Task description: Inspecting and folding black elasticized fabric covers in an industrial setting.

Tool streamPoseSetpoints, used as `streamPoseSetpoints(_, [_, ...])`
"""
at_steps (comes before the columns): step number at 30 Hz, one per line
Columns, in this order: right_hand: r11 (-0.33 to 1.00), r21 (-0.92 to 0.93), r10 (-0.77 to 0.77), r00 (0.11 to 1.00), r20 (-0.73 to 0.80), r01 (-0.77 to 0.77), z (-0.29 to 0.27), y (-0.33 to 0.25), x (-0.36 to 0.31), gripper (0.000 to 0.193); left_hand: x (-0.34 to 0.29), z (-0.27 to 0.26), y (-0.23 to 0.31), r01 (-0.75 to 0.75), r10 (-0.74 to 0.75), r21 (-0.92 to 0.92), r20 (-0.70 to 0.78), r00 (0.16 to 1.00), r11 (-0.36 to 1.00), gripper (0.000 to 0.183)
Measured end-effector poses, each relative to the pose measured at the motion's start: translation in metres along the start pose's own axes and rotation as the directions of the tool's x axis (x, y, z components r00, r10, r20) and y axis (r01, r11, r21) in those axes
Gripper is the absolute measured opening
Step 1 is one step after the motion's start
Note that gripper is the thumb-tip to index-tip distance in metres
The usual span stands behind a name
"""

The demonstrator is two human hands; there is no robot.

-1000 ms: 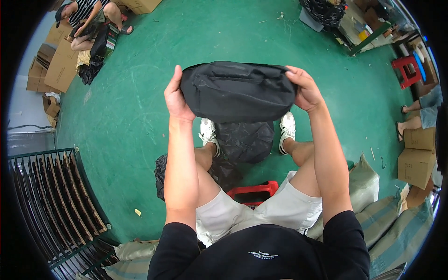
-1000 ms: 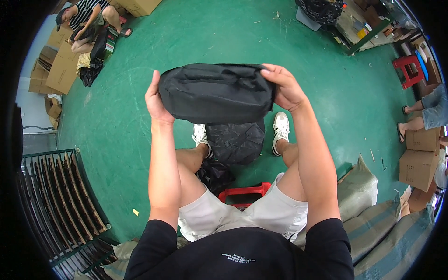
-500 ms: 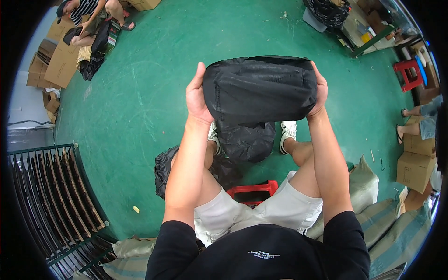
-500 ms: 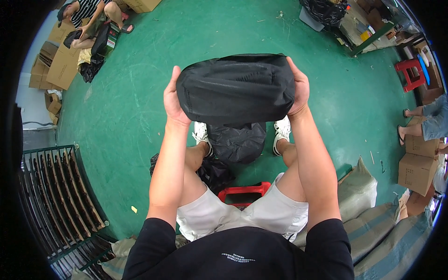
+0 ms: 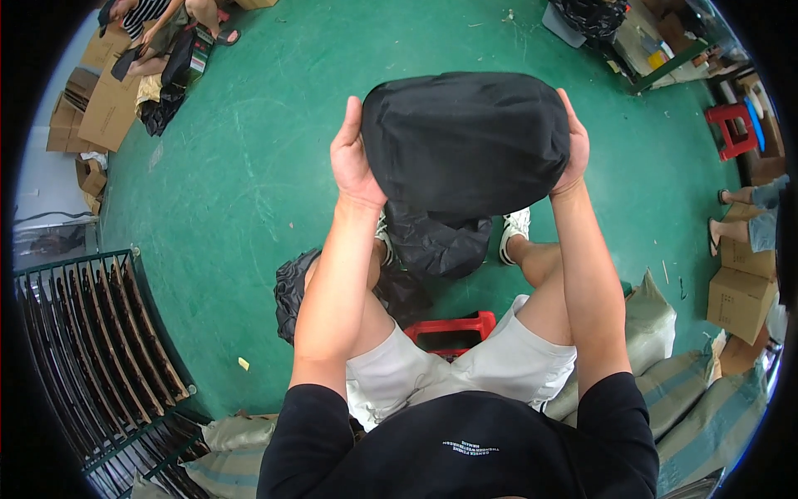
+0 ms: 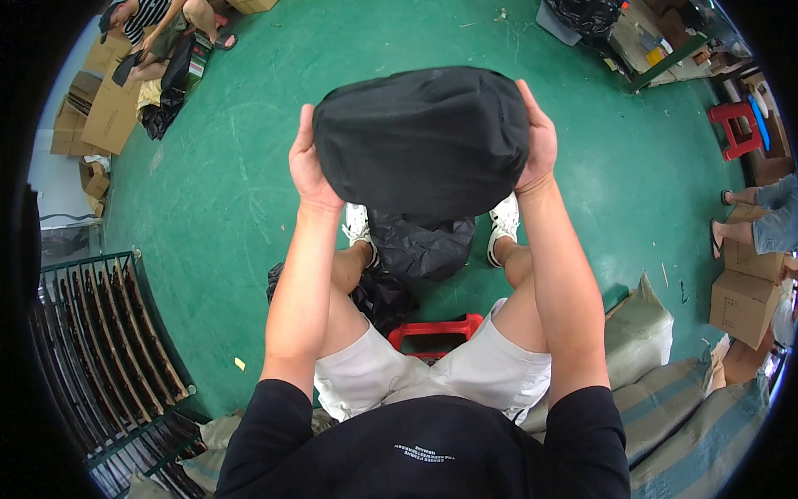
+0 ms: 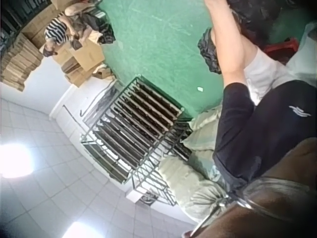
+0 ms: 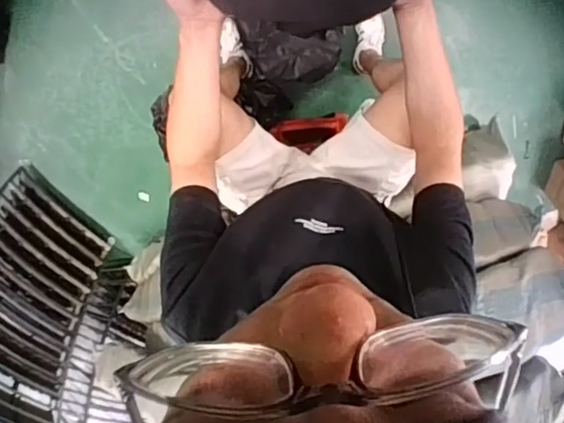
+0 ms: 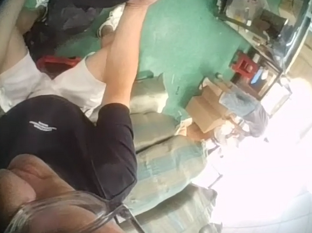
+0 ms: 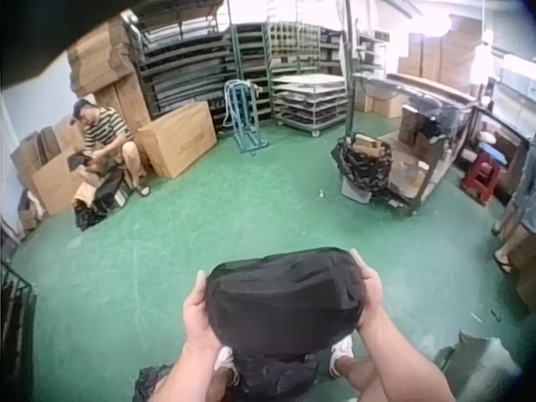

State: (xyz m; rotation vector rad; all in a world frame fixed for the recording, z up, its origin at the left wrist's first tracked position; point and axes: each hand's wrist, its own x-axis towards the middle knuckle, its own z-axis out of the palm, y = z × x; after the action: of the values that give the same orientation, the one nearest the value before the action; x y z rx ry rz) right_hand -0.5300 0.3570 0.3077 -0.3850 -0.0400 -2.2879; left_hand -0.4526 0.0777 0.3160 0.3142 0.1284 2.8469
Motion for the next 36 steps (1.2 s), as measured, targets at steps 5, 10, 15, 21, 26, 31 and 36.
streamPoseSetpoints(5, [0.997,-0.067,-0.050,0.997,-0.060,0.046,0.014,0.001,0.002,0.058,0.003,0.016,-0.013,-0.014,-0.014,0.358,0.077,0.997,0.934,0.069])
streamPoseSetpoints(10, [0.966,-0.259,-0.073,0.981,-0.178,0.024,0.008,-0.015,-0.002,0.052,0.003,0.020,-0.015,0.089,0.028,0.553,-0.199,0.980,0.828,0.063])
streamPoseSetpoints(15, [0.835,-0.481,-0.123,0.760,-0.638,-0.269,0.006,-0.019,-0.004,0.040,0.004,0.021,0.002,0.215,0.020,0.519,-0.409,0.912,0.828,0.048])
streamPoseSetpoints(21, [0.734,-0.670,-0.350,0.783,-0.514,-0.111,0.004,-0.016,-0.009,0.035,0.002,0.016,-0.002,0.058,0.251,0.720,-0.315,0.915,0.691,0.047])
streamPoseSetpoints(26, [0.748,-0.662,-0.202,0.934,-0.294,-0.046,0.014,-0.029,-0.027,0.036,-0.029,0.019,0.019,0.013,0.000,0.585,-0.023,1.000,0.811,0.038])
streamPoseSetpoints(31, [0.680,-0.672,0.114,0.948,-0.298,-0.293,0.009,-0.044,-0.046,0.030,-0.037,0.023,0.026,0.187,-0.207,0.602,-0.038,0.978,0.776,0.027])
streamPoseSetpoints(36, [0.621,-0.749,0.444,0.892,0.090,-0.233,-0.001,-0.036,-0.042,0.021,-0.032,0.006,0.023,0.218,-0.713,0.722,0.499,0.494,0.656,0.032])
